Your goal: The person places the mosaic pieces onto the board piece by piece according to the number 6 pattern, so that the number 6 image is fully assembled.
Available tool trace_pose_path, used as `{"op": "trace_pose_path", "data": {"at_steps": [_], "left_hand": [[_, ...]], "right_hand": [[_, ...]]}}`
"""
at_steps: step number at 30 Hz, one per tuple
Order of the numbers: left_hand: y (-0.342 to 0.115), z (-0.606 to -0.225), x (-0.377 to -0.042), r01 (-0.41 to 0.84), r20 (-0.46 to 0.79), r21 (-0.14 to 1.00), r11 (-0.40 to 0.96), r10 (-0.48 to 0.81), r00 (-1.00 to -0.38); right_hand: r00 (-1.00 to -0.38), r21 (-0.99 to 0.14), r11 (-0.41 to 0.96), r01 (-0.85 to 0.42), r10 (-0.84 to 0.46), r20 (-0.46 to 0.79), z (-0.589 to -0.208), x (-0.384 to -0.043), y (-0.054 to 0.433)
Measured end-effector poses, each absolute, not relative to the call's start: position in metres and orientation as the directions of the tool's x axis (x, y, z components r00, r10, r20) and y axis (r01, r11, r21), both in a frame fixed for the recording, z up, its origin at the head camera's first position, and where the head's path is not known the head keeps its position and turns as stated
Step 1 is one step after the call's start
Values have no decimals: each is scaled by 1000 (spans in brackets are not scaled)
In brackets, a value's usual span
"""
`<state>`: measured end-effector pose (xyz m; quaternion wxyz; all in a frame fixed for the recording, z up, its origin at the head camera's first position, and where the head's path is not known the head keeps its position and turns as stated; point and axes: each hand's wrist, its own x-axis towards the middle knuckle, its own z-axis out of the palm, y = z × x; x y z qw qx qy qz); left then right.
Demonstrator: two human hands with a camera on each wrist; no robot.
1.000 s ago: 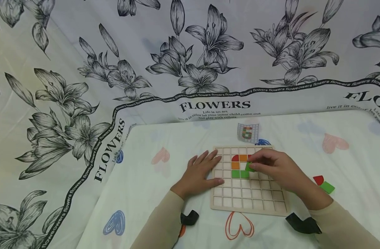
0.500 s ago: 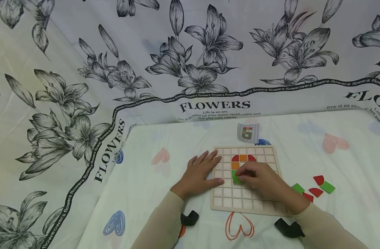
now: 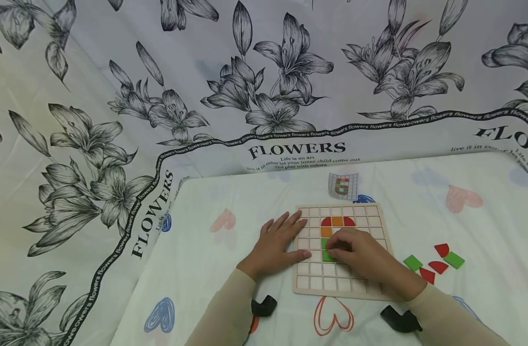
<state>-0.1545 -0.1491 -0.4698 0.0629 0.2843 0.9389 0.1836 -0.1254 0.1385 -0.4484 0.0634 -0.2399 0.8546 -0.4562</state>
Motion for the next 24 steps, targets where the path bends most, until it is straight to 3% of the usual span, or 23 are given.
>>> {"op": "trace_pose_path", "data": {"at_steps": [14, 24], "left_hand": [[-149, -471, -153, 507, -21, 372, 778, 553, -833], [-148, -470, -153, 504, -26, 370, 780, 551, -834]], "right_hand": [[-877, -835, 468, -290, -478, 37, -445, -123, 137], [-871, -857, 424, -292, -488, 56, -443, -123, 140]]}}
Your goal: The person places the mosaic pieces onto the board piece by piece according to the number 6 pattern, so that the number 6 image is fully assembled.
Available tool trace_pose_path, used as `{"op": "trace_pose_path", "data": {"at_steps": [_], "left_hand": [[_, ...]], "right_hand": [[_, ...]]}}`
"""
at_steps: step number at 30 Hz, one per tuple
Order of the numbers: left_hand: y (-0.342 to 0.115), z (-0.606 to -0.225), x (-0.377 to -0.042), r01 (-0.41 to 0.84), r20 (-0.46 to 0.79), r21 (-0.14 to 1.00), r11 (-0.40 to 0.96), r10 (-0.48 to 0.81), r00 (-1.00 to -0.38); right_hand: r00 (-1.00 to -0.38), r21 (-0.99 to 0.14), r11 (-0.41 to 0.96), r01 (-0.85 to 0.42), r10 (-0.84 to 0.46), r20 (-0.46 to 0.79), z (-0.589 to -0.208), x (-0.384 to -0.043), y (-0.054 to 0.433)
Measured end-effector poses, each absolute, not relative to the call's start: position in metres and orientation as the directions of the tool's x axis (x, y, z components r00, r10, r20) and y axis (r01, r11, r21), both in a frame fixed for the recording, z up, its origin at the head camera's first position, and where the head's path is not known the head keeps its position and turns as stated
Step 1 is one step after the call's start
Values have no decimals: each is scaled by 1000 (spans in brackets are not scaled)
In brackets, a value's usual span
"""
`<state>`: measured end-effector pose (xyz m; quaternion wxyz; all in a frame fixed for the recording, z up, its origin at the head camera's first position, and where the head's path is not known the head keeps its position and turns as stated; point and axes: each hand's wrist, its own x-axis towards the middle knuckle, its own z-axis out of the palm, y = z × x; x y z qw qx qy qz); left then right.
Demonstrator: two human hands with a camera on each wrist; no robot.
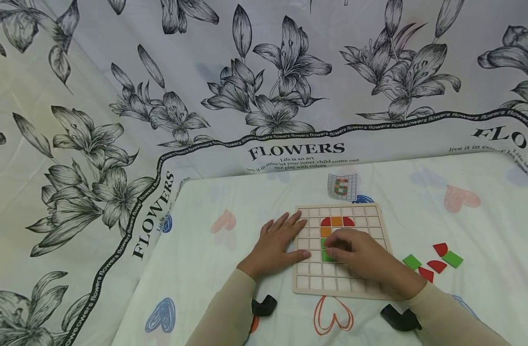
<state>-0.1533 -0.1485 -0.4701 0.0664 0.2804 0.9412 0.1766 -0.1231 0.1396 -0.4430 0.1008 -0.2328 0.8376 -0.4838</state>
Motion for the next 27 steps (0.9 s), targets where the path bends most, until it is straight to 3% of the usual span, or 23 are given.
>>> {"op": "trace_pose_path", "data": {"at_steps": [16, 27], "left_hand": [[-148, -472, -153, 491, -32, 395, 776, 546, -837], [-149, -470, -152, 493, -37, 373, 786, 544, -838]], "right_hand": [[-822, -992, 114, -53, -569, -21, -434, -129, 153], [-742, -995, -4, -97, -666, 76, -425, -129, 157]]}}
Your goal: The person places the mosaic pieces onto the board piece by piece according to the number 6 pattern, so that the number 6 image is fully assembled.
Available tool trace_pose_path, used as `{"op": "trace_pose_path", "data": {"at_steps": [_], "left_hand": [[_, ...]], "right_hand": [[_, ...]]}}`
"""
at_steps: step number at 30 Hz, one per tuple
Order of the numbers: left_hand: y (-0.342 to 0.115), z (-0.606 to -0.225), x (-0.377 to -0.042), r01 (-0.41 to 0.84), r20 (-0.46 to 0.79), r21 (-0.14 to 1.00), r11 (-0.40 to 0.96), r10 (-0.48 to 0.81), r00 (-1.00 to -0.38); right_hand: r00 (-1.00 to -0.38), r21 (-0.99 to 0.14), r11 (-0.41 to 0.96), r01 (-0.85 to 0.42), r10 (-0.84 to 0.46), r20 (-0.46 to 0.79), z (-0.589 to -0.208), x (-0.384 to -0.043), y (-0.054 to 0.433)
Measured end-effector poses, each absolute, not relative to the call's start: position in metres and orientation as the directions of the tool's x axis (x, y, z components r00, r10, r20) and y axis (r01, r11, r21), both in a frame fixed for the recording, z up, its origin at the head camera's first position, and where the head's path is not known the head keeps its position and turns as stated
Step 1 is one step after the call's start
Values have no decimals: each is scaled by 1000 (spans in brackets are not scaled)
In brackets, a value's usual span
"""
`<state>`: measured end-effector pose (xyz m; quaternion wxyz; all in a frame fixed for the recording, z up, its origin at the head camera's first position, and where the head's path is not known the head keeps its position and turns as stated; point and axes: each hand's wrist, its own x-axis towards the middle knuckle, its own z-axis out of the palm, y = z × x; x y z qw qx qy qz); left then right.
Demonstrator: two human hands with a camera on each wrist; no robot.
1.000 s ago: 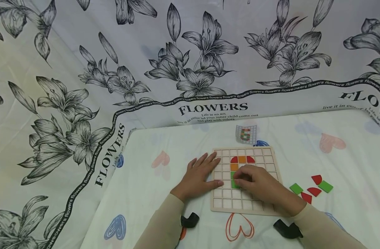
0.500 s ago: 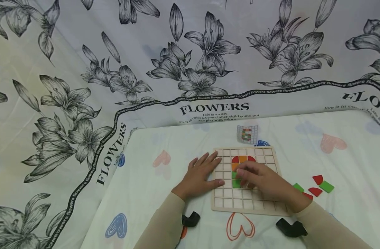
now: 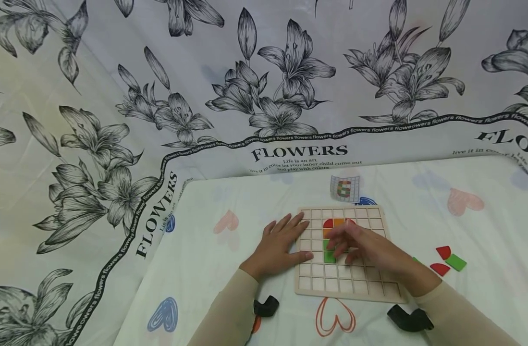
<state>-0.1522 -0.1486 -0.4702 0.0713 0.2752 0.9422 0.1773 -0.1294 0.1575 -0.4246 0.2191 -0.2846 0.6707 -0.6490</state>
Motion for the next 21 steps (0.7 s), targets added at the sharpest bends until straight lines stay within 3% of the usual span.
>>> {"op": "trace_pose_path", "data": {"at_steps": [21], "left_hand": [[-149, -473, -153, 487, -35, 385, 784, 539, -841]], "right_hand": [[-794, -987, 54, -152, -602, 89, -412, -129, 212]]}}
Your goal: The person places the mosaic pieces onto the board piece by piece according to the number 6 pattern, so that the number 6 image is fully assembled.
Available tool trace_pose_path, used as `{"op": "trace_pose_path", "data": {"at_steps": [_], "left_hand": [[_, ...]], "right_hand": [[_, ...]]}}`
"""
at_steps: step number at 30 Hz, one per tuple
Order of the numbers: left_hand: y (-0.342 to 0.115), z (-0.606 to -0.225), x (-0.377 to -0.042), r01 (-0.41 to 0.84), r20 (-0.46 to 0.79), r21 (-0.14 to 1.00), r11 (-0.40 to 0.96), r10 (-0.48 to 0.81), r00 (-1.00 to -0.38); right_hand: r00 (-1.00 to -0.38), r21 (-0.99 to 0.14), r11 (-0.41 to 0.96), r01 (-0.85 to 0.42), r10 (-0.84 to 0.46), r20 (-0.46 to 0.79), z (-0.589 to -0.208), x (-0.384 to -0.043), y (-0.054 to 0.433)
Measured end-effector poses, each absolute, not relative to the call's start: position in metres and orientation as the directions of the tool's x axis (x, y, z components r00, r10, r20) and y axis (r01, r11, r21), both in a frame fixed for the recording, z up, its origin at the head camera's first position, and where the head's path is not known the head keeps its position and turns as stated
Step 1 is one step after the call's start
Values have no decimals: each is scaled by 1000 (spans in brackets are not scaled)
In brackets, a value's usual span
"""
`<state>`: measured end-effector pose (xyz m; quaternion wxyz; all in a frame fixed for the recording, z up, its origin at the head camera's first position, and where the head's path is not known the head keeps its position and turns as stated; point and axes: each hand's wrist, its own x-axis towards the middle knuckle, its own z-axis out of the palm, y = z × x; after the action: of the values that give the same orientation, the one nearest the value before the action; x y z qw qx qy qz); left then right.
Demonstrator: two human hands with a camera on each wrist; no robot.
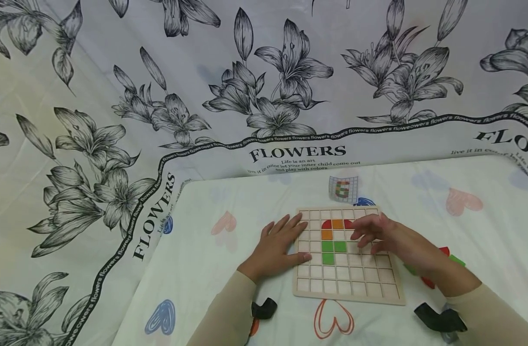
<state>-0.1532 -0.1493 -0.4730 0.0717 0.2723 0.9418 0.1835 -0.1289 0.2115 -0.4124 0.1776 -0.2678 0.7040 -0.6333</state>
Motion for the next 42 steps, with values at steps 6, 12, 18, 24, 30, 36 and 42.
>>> {"op": "trace_pose_path", "data": {"at_steps": [6, 12, 18, 24, 30, 36, 42], "left_hand": [[-149, -474, -152, 489, -32, 383, 784, 540, -841], [-149, -472, -153, 493, -30, 381, 782, 543, -839], [-149, -471, -153, 489, -33, 386, 782, 542, -840], [-149, -470, -152, 487, -36, 387, 783, 540, -841], [-149, -472, -152, 485, -35, 394, 781, 541, -841], [-148, -473, -150, 490, -30, 387, 781, 541, -840], [-150, -471, -151, 509, -12, 372, 776, 553, -833]], "right_hand": [[-843, -976, 142, -162, -534, 62, -415, -128, 235], [-856, -970, 180, -161, -514, 47, -421, -129, 263], [-868, -964, 201, -172, -493, 52, -424, -127, 284], [-896, -936, 298, -188, -443, 39, -435, -126, 301], [-930, -884, 427, -191, -366, 24, -444, -125, 318], [-961, -850, 503, -154, -276, 10, -458, -121, 342], [-964, -826, 545, -143, -268, -10, -466, -122, 355]]}}
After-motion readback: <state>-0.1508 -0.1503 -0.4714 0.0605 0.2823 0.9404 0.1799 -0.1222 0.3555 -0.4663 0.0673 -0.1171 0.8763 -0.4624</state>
